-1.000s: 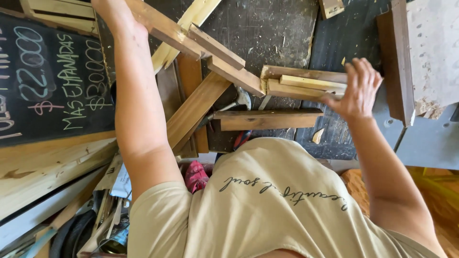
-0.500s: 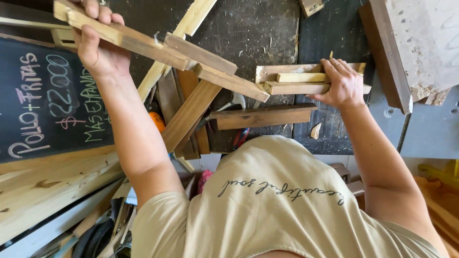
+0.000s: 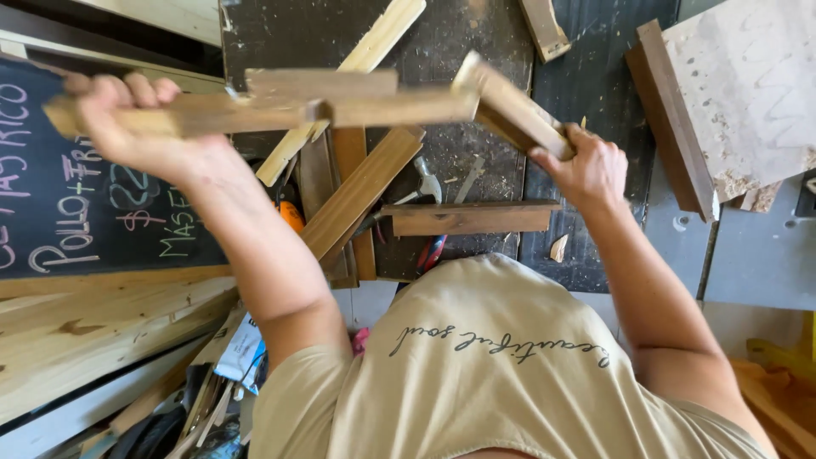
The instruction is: Disassembling wooden structures by prying boards apart and removing nails using a hammer and pliers.
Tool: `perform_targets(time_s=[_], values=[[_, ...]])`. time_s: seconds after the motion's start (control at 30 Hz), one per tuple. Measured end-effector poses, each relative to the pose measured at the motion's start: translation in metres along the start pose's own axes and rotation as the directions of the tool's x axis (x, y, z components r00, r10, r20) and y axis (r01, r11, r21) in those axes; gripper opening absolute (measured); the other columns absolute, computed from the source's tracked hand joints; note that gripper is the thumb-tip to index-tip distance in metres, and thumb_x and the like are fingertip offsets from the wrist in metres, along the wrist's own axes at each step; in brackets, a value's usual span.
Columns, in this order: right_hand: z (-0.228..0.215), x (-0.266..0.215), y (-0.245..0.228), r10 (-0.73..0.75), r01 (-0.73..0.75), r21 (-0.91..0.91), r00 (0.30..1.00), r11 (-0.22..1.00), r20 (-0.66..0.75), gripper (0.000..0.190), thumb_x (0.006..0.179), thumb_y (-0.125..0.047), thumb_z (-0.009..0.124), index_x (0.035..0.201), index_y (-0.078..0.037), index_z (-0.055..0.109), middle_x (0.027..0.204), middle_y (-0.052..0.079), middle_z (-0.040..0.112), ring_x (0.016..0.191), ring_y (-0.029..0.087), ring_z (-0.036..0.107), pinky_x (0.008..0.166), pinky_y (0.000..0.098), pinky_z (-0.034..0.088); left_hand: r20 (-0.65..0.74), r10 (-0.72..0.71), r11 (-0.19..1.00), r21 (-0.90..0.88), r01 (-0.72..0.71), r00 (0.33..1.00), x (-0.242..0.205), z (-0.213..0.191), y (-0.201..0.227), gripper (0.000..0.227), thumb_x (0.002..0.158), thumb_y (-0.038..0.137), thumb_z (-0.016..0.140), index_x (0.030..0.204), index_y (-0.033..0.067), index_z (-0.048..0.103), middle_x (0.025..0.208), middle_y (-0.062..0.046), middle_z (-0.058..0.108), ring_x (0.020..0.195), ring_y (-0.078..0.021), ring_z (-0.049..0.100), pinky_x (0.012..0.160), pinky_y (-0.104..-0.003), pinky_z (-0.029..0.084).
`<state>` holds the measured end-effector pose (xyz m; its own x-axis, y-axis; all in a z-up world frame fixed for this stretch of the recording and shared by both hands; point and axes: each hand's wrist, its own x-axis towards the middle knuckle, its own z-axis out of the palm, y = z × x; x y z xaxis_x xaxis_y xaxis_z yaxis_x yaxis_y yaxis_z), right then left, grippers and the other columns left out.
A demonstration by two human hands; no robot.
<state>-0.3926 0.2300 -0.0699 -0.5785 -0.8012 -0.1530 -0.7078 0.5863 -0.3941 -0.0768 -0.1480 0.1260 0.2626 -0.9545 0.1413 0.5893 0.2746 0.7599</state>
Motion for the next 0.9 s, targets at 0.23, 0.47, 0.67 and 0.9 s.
perform_targets(time_s=[0.23,0.47,0.67,0.9], values=[[-0.02,0.01,-0.023,0.361,-0.392,0.224,0.917,0.892,0.17,0.084,0.097,-0.082,0.053,0.082,-0.001,0.07,0.076,0.022,0.068,0.07,0.039,0.064,0.063,0.0516,0.045,0.274,0.415,0.903,-0.245,-0.354,0.868,-0.076,0.013,0.055,0.016,0.088,0.0,0.06,0.1,0.0113,0.063,0.075,-0.002,0.05,0.06,-0.0165,0.046,0.053,-0.036,0.042],[-0.025,-0.004,-0.044,0.401,-0.401,-0.062,0.866,0.914,0.301,0.079,0.097,-0.083,0.047,0.114,-0.014,0.08,0.089,0.016,0.076,0.084,0.037,0.07,0.072,0.048,0.054,0.556,0.616,0.787,-0.39,-0.479,0.559,-0.084,-0.024,0.116,0.039,0.09,-0.009,0.046,0.122,0.011,0.054,0.086,0.0,0.041,0.058,-0.012,0.033,0.052,-0.031,0.034],[0.024,-0.007,-0.062,0.353,-0.303,-0.213,0.899,0.929,0.261,0.095,0.076,-0.1,0.056,0.107,-0.012,0.076,0.1,0.011,0.08,0.098,0.036,0.076,0.075,0.0481,0.058,0.57,0.407,0.912,-0.296,-0.284,0.714,-0.089,-0.054,0.115,0.028,0.09,-0.001,0.04,0.112,0.0149,0.043,0.083,0.0,0.035,0.058,-0.0149,0.033,0.058,-0.035,0.032],[0.062,-0.016,-0.048,0.227,-0.201,-0.152,0.956,0.968,0.185,0.085,0.082,-0.082,0.075,0.12,-0.005,0.069,0.11,0.017,0.075,0.104,0.039,0.071,0.087,0.0505,0.057,0.636,0.175,0.975,-0.219,-0.041,0.752,-0.076,-0.088,0.106,0.023,0.094,0.019,0.049,0.116,0.0211,0.053,0.085,0.008,0.033,0.062,-0.0088,0.028,0.067,-0.028,0.034]])
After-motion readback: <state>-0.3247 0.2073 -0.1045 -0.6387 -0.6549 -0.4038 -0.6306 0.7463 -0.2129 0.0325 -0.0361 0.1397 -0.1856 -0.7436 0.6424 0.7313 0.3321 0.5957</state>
